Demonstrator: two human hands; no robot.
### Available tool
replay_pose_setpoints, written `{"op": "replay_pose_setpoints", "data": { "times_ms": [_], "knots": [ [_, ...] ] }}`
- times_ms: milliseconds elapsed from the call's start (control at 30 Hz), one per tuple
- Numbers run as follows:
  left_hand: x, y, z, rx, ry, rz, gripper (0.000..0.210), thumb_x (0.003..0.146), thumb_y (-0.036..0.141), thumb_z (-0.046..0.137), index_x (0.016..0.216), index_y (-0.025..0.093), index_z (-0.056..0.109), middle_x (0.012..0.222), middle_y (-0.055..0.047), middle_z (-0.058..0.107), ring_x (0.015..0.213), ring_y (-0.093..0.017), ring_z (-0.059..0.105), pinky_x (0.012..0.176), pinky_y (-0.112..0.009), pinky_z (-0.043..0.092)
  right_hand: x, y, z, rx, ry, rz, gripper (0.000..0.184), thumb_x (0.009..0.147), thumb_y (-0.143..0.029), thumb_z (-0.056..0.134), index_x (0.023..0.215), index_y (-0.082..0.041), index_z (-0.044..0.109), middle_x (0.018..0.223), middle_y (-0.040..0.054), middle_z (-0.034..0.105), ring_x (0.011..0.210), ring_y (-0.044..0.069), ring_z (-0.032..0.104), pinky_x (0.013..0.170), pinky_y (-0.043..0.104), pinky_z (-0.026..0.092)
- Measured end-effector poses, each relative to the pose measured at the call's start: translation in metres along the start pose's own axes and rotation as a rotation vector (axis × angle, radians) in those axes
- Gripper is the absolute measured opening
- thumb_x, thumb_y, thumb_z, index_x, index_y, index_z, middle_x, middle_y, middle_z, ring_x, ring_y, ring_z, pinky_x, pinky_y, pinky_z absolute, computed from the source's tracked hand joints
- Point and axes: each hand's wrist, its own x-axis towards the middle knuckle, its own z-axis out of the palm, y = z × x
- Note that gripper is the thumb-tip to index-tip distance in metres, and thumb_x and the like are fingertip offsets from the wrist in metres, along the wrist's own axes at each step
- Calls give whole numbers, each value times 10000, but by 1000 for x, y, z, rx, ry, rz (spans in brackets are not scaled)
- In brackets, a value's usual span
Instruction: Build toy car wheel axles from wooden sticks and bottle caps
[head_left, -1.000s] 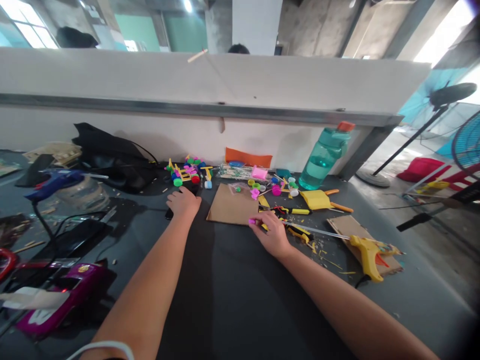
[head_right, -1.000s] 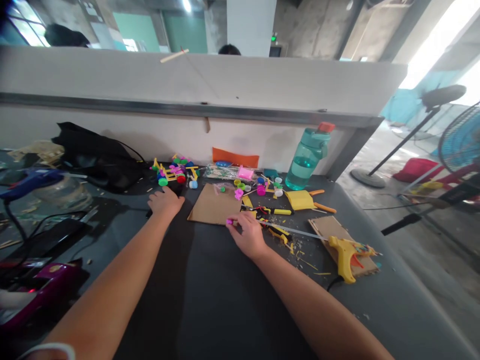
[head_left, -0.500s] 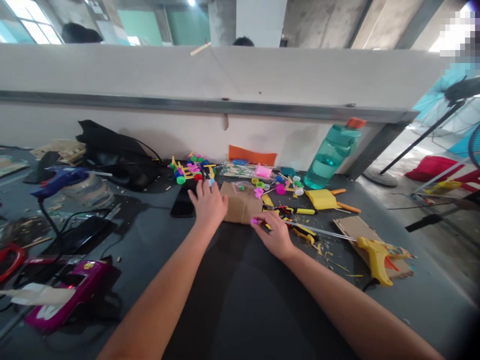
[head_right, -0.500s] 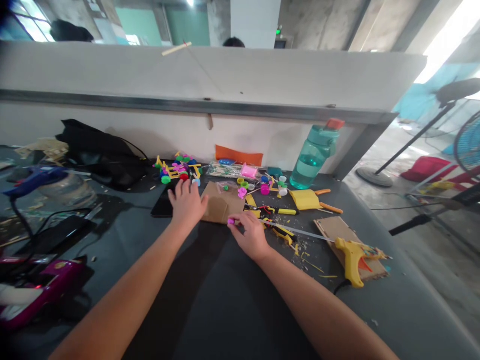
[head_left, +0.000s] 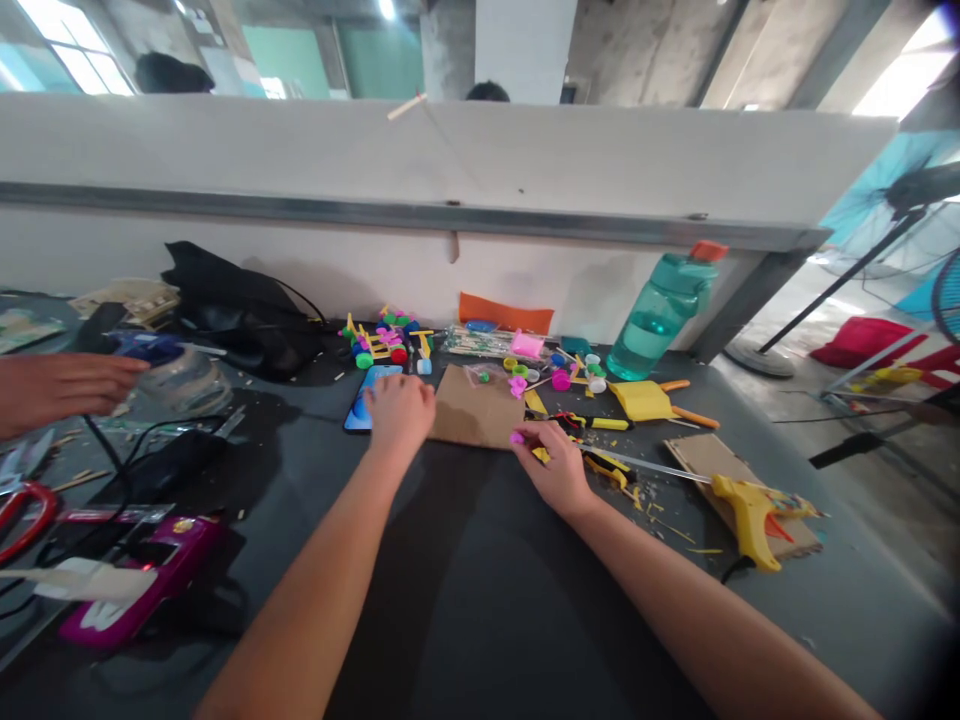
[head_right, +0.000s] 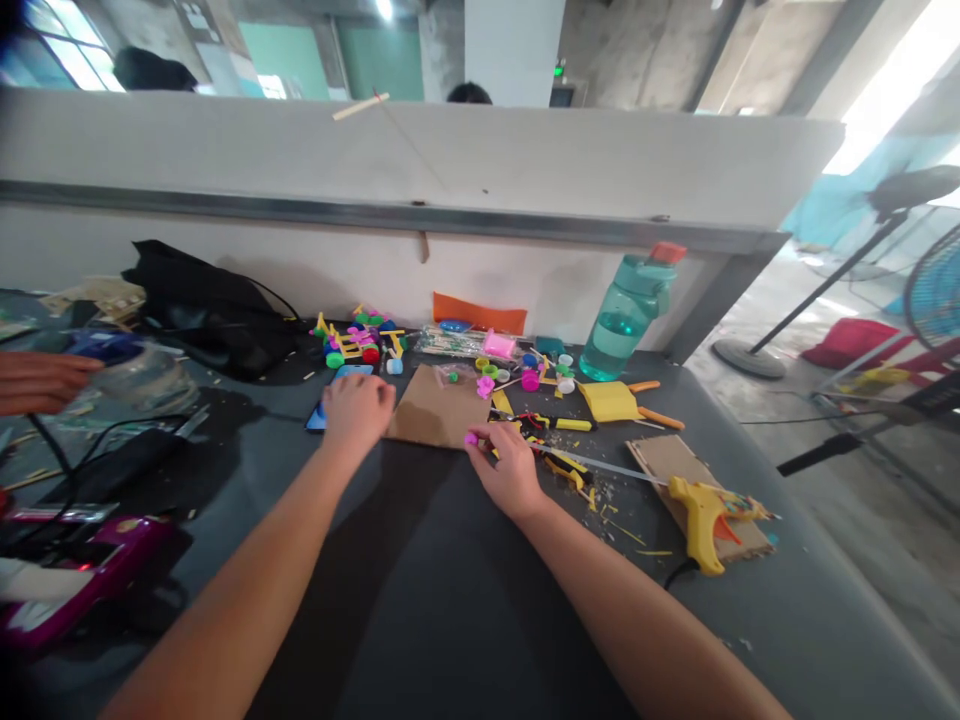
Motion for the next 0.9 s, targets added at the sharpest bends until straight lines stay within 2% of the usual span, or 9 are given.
{"op": "replay_pose_setpoints", "data": {
  "times_ms": [133, 233, 300, 367, 433, 533, 633, 800, 900],
  "knots": [
    [10, -54, -4, 86, -20, -141, 466, 893, 425, 343, 804, 143, 703, 1072, -171, 608, 1103, -393, 419, 950, -661, 222, 0, 0, 1, -10, -21, 7, 119, 847, -257, 554, 930, -210, 627, 828, 48, 641, 716, 164, 583, 695, 299, 497],
    [12, -77, 2, 53, -115, -191, 511, 904, 454, 286, 857, 181, 715, 1224, -142, 552, 1188, -388, 360, 972, -670, 208, 0, 0, 3, -15, -35, 11, 117, 847, -260, 553, 925, -211, 626, 822, 47, 634, 701, 160, 574, 680, 297, 491],
    [13, -81, 8, 23, -177, -245, 513, 907, 471, 239, 1020, 244, 685, 1344, -115, 463, 1249, -383, 302, 982, -686, 176, 0, 0, 4, -17, -37, 14, 115, 848, -260, 554, 925, -212, 626, 828, 48, 632, 704, 160, 571, 679, 296, 490],
    [15, -81, 12, 7, -193, -311, 529, 906, 488, 185, 1222, 299, 565, 1384, -121, 414, 1265, -380, 295, 974, -686, 182, -1, 1, 4, -20, -38, 18, 115, 850, -257, 552, 928, -211, 623, 837, 50, 632, 716, 161, 571, 692, 298, 489],
    [15, -81, 13, 24, -189, -355, 594, 885, 543, 178, 1343, 266, 434, 1354, -167, 432, 1240, -388, 335, 964, -648, 234, -1, 2, 4, -23, -40, 19, 117, 852, -254, 552, 935, -208, 621, 843, 50, 632, 724, 161, 570, 706, 300, 487],
    [14, -81, 9, 80, -291, -336, 868, 755, 711, 320, 1400, 129, 318, 1322, -250, 430, 1220, -425, 351, 946, -610, 280, -1, 2, 4, -30, -45, 10, 111, 850, -255, 557, 928, -206, 620, 826, 45, 628, 728, 162, 568, 712, 299, 482],
    [13, -83, 2, 93, -462, -266, 1101, 599, 743, 510, 1436, 101, 192, 1374, -273, 359, 1256, -455, 298, 932, -628, 285, 0, 1, 3, -24, -54, 6, 106, 849, -257, 556, 918, -207, 620, 818, 43, 621, 724, 161, 566, 697, 292, 480],
    [14, -93, -5, 37, -552, -196, 1090, 616, 624, 593, 1460, 186, 62, 1441, -218, 305, 1307, -433, 258, 944, -587, 312, 0, 0, 3, -16, -57, 11, 115, 851, -257, 547, 926, -212, 621, 834, 51, 623, 726, 164, 565, 682, 294, 488],
    [17, -102, -2, -22, -543, -201, 1055, 623, 638, 584, 1454, 209, 95, 1441, -187, 331, 1305, -417, 280, 954, -564, 319, -1, 0, 3, -17, -58, 20, 122, 853, -265, 545, 928, -213, 624, 841, 55, 623, 721, 162, 565, 673, 295, 493]
  ]
}}
